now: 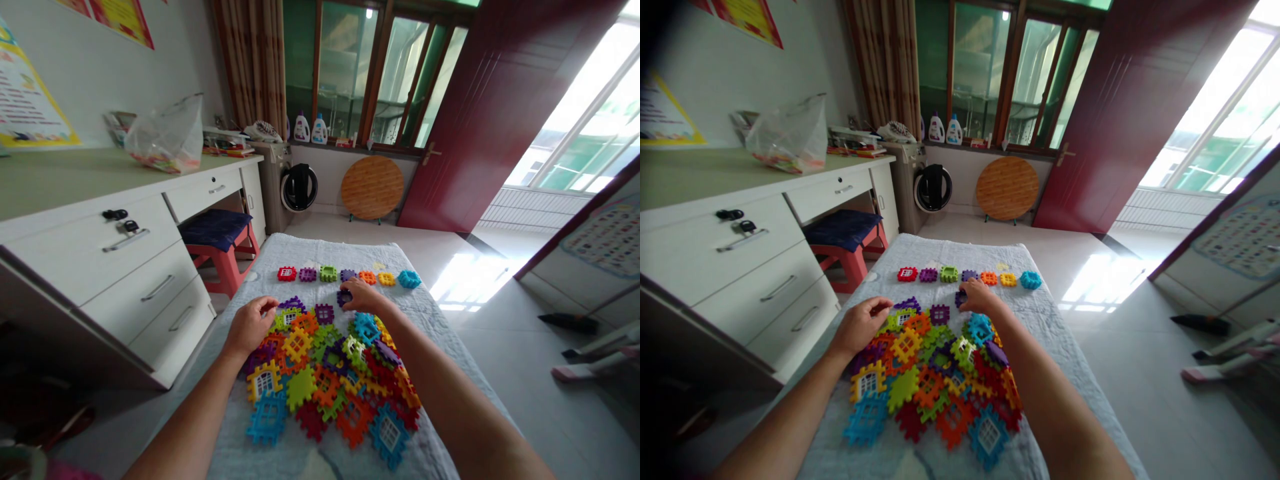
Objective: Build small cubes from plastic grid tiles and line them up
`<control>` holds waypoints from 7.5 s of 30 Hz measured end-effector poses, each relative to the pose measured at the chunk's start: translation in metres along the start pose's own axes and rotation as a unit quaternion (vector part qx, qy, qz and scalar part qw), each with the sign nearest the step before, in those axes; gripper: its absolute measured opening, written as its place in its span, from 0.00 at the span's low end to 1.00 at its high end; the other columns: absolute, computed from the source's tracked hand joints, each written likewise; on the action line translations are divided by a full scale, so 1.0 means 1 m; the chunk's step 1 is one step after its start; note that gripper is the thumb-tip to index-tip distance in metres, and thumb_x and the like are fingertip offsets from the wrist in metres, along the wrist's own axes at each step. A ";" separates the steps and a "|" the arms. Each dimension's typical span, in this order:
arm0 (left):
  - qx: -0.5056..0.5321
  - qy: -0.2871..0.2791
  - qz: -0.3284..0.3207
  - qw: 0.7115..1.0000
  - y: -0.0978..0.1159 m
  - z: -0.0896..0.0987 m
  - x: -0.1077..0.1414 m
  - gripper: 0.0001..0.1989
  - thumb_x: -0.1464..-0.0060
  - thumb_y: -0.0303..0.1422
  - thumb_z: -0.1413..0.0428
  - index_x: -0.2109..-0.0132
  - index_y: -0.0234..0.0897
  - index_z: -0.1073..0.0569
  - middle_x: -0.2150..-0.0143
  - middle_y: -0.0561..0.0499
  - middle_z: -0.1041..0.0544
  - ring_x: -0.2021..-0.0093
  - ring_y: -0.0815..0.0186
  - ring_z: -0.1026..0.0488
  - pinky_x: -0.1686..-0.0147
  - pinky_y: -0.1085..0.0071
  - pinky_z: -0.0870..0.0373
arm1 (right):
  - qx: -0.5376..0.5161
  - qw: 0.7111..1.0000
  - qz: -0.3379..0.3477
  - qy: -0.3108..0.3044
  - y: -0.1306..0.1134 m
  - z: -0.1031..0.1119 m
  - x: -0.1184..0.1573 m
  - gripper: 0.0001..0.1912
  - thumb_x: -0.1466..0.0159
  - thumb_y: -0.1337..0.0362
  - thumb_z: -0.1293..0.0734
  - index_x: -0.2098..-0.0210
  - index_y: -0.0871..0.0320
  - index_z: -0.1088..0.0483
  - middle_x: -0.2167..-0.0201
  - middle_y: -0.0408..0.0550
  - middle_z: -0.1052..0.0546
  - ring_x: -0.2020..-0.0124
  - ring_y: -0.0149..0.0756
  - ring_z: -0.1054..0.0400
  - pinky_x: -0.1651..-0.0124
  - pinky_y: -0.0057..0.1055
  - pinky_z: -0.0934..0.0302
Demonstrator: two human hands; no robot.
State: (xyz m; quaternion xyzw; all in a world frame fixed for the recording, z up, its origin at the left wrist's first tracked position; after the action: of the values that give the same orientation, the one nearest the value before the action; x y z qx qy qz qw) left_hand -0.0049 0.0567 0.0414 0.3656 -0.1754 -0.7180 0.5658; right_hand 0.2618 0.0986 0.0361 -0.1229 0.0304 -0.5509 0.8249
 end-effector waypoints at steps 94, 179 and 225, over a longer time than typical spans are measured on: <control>0.172 -0.093 0.071 0.978 -0.016 0.015 0.003 0.16 0.53 0.39 0.44 0.59 0.35 0.26 0.61 0.47 0.22 0.61 0.62 0.26 0.59 0.67 0.31 | -0.151 0.932 -0.205 0.256 0.093 -0.004 0.125 0.16 0.44 0.56 0.39 0.62 0.57 0.26 0.71 0.46 0.24 0.71 0.35 0.32 0.67 0.30 0.40; -0.099 -0.248 -0.031 0.963 0.018 0.002 0.020 0.09 0.59 0.34 0.43 0.66 0.38 0.25 0.63 0.49 0.28 0.58 0.58 0.32 0.55 0.65 0.36 | -0.161 0.934 -0.203 0.244 0.089 -0.007 0.124 0.18 0.46 0.56 0.39 0.62 0.59 0.27 0.73 0.45 0.25 0.74 0.33 0.35 0.68 0.31 0.42; -0.095 -0.214 -0.043 0.971 -0.012 0.028 0.012 0.28 0.62 0.24 0.49 0.49 0.39 0.30 0.47 0.47 0.31 0.45 0.57 0.35 0.41 0.63 0.41 | -0.162 0.928 -0.210 0.260 0.092 -0.007 0.125 0.17 0.45 0.56 0.39 0.63 0.58 0.26 0.75 0.45 0.25 0.72 0.35 0.33 0.68 0.30 0.42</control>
State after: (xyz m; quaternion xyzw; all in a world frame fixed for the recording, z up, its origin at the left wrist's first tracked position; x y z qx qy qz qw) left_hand -0.0350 0.0442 0.0481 0.1556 -0.2072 -0.8167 0.5155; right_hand 0.3925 0.0161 0.0181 -0.1104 0.3059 -0.7120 0.6223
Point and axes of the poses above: each hand's wrist, its own x-axis away from the middle knuckle, its own z-axis out of the back of the hand, y = z × x, the point moved 7 cm from there along -x, towards the middle knuckle
